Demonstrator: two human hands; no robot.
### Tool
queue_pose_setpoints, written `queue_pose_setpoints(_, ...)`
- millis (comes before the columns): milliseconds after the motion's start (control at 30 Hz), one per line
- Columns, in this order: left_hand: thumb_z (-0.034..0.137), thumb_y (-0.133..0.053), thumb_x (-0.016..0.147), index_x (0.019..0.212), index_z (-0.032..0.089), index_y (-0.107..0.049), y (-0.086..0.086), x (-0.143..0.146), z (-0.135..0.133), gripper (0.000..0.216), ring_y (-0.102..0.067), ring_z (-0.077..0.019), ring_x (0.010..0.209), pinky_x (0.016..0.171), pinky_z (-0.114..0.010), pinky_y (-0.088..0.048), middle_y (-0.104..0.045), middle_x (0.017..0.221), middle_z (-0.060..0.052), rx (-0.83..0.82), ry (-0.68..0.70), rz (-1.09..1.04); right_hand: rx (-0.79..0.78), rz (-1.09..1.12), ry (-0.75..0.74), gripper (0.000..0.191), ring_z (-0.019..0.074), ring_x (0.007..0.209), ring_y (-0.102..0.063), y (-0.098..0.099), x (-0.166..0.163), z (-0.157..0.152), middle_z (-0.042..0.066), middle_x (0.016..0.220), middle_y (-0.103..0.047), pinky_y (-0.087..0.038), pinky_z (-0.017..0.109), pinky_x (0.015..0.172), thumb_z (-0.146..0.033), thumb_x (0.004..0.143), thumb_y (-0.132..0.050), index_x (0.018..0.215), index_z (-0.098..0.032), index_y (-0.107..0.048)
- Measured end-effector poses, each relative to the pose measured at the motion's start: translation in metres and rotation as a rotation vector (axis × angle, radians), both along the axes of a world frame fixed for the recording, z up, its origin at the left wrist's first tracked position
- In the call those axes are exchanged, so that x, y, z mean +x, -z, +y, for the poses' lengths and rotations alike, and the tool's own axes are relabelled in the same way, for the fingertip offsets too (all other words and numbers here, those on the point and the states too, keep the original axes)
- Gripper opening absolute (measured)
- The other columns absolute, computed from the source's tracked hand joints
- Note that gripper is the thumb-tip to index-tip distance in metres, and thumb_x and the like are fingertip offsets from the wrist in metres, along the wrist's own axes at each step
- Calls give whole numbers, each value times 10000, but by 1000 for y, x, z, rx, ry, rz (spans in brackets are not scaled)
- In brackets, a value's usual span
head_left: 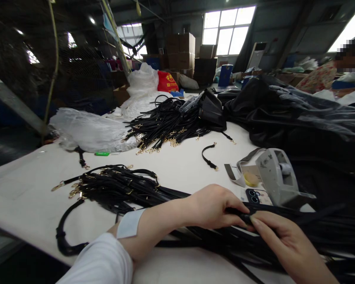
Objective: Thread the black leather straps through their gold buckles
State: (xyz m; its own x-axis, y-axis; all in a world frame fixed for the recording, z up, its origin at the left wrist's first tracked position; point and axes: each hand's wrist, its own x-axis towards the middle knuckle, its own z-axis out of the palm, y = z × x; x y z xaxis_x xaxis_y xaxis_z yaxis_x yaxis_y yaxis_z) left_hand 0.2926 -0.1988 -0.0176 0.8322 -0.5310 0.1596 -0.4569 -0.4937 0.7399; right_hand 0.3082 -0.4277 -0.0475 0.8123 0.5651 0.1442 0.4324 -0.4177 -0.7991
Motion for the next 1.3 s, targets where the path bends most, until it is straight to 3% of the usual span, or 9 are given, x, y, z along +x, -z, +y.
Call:
queue_pose_setpoints(100, 301, -768, 858, 1152, 93, -755, 1, 0, -4, 361, -717, -179, 872, 800, -221, -515, -780, 992, -115, -64, -13, 36, -9, 4, -5, 419, 135, 649, -604, 1, -1, -1, -3, 684, -638, -482, 184, 619, -474, 982, -481, 701, -212, -646)
queue_pose_setpoints(300, 298, -891, 699, 983, 142, -796, 6, -3, -12, 338, -699, -144, 760, 698, -198, -502, -785, 885, -48, -288, -217, 214, -37, 34, -24, 452, 128, 614, -553, -1, 2, -7, -8, 643, -572, -438, 205, 574, -483, 992, -453, 659, -207, -582)
queue_pose_setpoints(533, 321, -821, 799, 1040, 123, -794, 12, -1, -9, 313, -730, -165, 862, 828, -205, -531, -786, 974, -101, -336, 17, 111, -2, 45, -106, 409, 137, 673, -588, 1, -5, -7, 2, 707, -611, -483, 188, 626, -453, 1008, -439, 728, -212, -616)
queue_pose_setpoints(700, 326, -788, 834, 1072, 107, -782, 7, 0, -6, 323, -723, -168, 836, 802, -214, -532, -782, 938, -109, -254, -48, -24, 34, -17, -12, 357, 141, 726, -639, 2, 0, -4, -3, 716, -616, -515, 155, 686, -456, 981, -506, 741, -221, -627)
queue_pose_setpoints(800, 342, -793, 831, 1062, 137, -781, 2, 1, -2, 309, -728, -167, 873, 823, -215, -528, -786, 967, -88, -194, -82, -24, 47, -34, 9, 308, 134, 682, -652, 4, 7, -6, -11, 685, -622, -517, 139, 646, -453, 953, -562, 773, -224, -663)
queue_pose_setpoints(933, 332, -787, 839, 1060, 129, -772, 6, 2, -3, 301, -729, -172, 897, 838, -220, -525, -784, 990, -94, -158, -43, -11, 47, -19, -13, 313, 123, 667, -642, 4, 6, -3, -11, 711, -660, -503, 137, 626, -443, 953, -563, 759, -225, -677)
queue_pose_setpoints(1133, 314, -761, 861, 1082, 98, -761, 8, 1, -3, 309, -722, -172, 862, 808, -218, -522, -780, 961, -110, -163, -13, -62, 92, 49, 57, 379, 113, 564, -519, -1, -2, 6, -22, 609, -561, -436, 180, 532, -507, 928, -577, 703, -212, -654)
queue_pose_setpoints(1300, 291, -776, 845, 1040, 72, -758, 0, 3, 9, 294, -725, -167, 901, 833, -201, -525, -777, 989, -125, -233, -6, -107, 57, 72, 76, 407, 133, 623, -567, -2, 4, -6, 0, 666, -632, -445, 201, 564, -530, 931, -563, 700, -212, -669)
